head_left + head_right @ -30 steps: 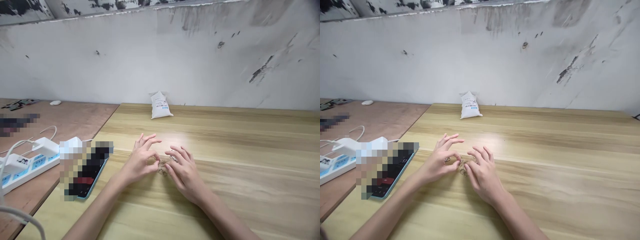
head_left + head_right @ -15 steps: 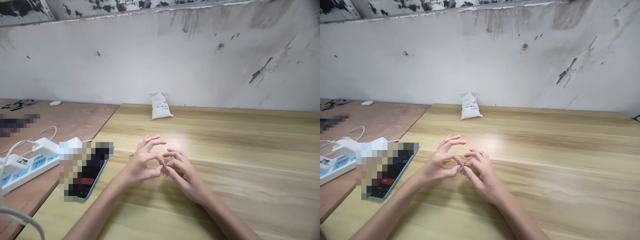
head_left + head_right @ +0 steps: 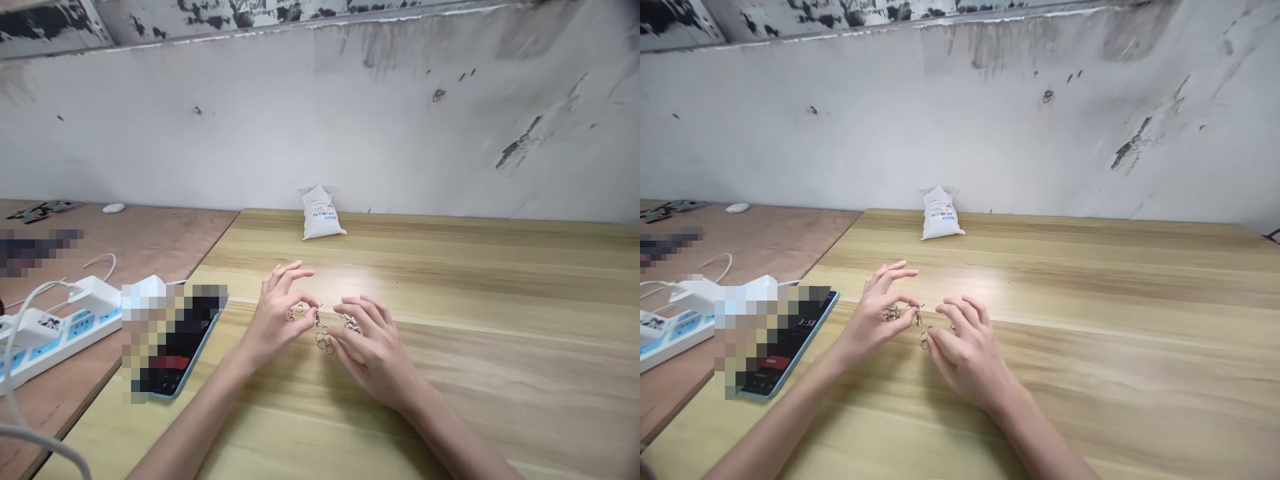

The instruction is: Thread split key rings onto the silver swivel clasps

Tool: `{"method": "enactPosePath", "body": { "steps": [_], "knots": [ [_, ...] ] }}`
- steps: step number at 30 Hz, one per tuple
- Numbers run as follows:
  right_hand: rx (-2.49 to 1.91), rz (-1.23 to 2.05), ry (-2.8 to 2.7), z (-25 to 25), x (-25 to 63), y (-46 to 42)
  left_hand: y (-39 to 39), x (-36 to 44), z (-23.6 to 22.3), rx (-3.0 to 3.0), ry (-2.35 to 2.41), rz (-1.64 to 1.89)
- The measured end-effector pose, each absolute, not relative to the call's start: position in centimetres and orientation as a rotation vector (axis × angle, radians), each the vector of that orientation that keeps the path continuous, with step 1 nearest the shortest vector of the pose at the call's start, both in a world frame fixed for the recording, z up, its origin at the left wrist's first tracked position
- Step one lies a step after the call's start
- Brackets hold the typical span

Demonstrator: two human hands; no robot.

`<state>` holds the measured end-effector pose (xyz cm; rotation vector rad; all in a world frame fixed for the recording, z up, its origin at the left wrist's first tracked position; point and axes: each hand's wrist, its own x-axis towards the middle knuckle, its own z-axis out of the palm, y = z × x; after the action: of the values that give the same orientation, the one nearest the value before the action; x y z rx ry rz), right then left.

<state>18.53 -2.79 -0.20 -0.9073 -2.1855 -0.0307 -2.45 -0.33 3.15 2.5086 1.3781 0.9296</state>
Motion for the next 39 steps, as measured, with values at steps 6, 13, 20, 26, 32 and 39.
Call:
{"method": "enactPosePath", "body": {
  "steps": [6,13,20,26,32,39],
  "knots": [
    [-1.024,0.422,-2.05,-0.5,18.8,-2.4,-1.2,-1.2,2.9,2.467,1.236,0.937],
    [-1.003,0.418,-2.085,-0.9,19.5,-1.8,-1.2,-1.0,2.6,2.443,1.236,0.976],
    [-0.906,-0.196,-2.133,-0.5,20.0,-1.5,-0.9,-1.2,1.9,2.338,1.218,0.789],
    [-0.828,-0.31,-2.212,1.0,19.3,-2.6,-0.7,-1.6,1.7,2.481,1.114,0.629],
    [-1.174,-0.228,-2.085,-1.7,23.6,1.3,-0.3,-3.1,1.0,2.589,1.136,0.583],
    [-1.221,-0.054,-2.253,-3.2,25.1,1.6,-1.2,-3.7,1.2,2.611,1.172,0.591]
  ]
}}
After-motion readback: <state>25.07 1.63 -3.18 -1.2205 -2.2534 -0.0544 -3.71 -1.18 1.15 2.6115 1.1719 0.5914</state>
